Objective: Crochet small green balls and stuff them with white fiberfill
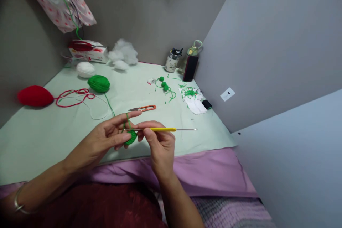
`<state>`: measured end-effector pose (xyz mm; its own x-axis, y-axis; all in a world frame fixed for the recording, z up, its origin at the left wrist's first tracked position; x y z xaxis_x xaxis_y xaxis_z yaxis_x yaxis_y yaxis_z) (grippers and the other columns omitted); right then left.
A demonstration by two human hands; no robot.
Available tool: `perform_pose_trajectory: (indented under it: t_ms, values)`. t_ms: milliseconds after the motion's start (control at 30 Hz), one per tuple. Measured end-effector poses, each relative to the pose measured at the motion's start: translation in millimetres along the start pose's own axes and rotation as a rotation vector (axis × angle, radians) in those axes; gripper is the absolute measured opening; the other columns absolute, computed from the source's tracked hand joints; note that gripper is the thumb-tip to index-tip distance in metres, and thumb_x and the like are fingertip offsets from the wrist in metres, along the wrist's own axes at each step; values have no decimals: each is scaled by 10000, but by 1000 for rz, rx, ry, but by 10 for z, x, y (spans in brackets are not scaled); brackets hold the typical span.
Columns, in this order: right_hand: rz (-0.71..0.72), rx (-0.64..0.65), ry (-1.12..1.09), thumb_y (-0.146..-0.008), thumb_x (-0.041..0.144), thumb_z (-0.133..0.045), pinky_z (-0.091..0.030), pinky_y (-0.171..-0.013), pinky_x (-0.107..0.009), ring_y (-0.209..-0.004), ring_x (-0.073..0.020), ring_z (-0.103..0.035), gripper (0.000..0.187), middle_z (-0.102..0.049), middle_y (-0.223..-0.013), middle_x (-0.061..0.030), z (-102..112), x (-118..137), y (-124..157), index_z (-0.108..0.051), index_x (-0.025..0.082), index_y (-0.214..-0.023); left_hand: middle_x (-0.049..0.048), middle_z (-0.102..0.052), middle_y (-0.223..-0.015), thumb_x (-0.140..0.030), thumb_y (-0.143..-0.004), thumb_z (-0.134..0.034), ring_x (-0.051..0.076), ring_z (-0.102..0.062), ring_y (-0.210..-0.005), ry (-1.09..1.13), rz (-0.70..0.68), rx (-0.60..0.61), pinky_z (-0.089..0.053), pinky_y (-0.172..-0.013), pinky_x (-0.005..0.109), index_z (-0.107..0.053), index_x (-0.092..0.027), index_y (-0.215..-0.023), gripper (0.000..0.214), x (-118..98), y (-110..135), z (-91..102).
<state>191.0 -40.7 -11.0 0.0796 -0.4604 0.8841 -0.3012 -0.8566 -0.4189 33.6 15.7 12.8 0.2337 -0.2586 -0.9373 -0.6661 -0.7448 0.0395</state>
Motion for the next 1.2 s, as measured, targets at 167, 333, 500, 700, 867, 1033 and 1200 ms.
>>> perform_pose_trajectory:
  t_ms: [167, 333, 500, 700, 867, 1033, 1200]
  values:
    - [88, -6, 166, -1001, 225, -632, -548, -775, -322, -855, -163, -677, 170, -776, -947, -19, -57, 83, 40, -788, 290, -1021, -11, -609, -947, -277, -883, -797, 98, -500, -742, -59, -29, -70, -452, -722, 242, -603, -333, -1473, 623, 24, 14, -21]
    - [70, -28, 35, -993, 241, -656, -545, -767, -296, -861, -151, -680, 153, -768, -918, -4, -59, 68, 17, -798, 297, -991, -12, -621, -949, -307, -922, -765, 129, -549, -828, -127, -45, -33, -475, -827, 270, -573, -350, -1499, 610, -10, 49, -8]
    - [-70, -49, -215, -970, 323, -691, -547, -677, -250, -704, -112, -644, 123, -758, -848, 2, -55, 41, -53, -783, 260, -917, -6, -618, -956, -329, -952, -725, 158, -608, -939, -119, -53, 37, -478, -952, 303, -618, -337, -1460, 519, -42, 47, 48]
    - [-90, -31, -234, -970, 351, -684, -558, -652, -257, -671, -116, -644, 154, -753, -823, -8, -75, 73, -65, -753, 237, -894, -12, -614, -972, -249, -906, -764, 162, -615, -997, -186, -74, -1, -457, -1037, 310, -641, -341, -1429, 545, -30, 47, 74]
    - [-50, 41, -208, -1008, 315, -633, -558, -683, -251, -705, -110, -661, 157, -762, -842, -5, -21, 78, -60, -744, 240, -925, -22, -587, -926, -213, -888, -756, 148, -636, -932, -193, -45, -17, -514, -974, 293, -630, -329, -1435, 573, -66, 58, 45]
    - [32, 82, -71, -1037, 250, -572, -556, -713, -293, -760, -130, -670, 168, -770, -910, -18, 27, 108, -24, -731, 248, -983, -23, -586, -933, -177, -880, -736, 134, -627, -933, -204, -60, -32, -524, -959, 265, -636, -323, -1422, 570, -58, 63, 46]
    - [260, 135, 248, -1032, 141, -532, -565, -775, -344, -883, -165, -693, 219, -761, -981, -36, 36, 206, 30, -722, 239, -1080, -20, -588, -911, -189, -879, -703, 136, -621, -910, -285, -128, -75, -516, -1005, 301, -613, -268, -1436, 570, -57, 75, 15]
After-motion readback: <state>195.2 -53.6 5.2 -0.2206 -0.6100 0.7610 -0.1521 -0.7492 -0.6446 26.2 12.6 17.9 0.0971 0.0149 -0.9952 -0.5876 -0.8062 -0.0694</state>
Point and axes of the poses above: each hand's wrist, its own y-axis away from the middle knuckle, its own z-axis out of the back of the hand, x = y × z, the point moved 1 cm from there along -y, towards the middle knuckle
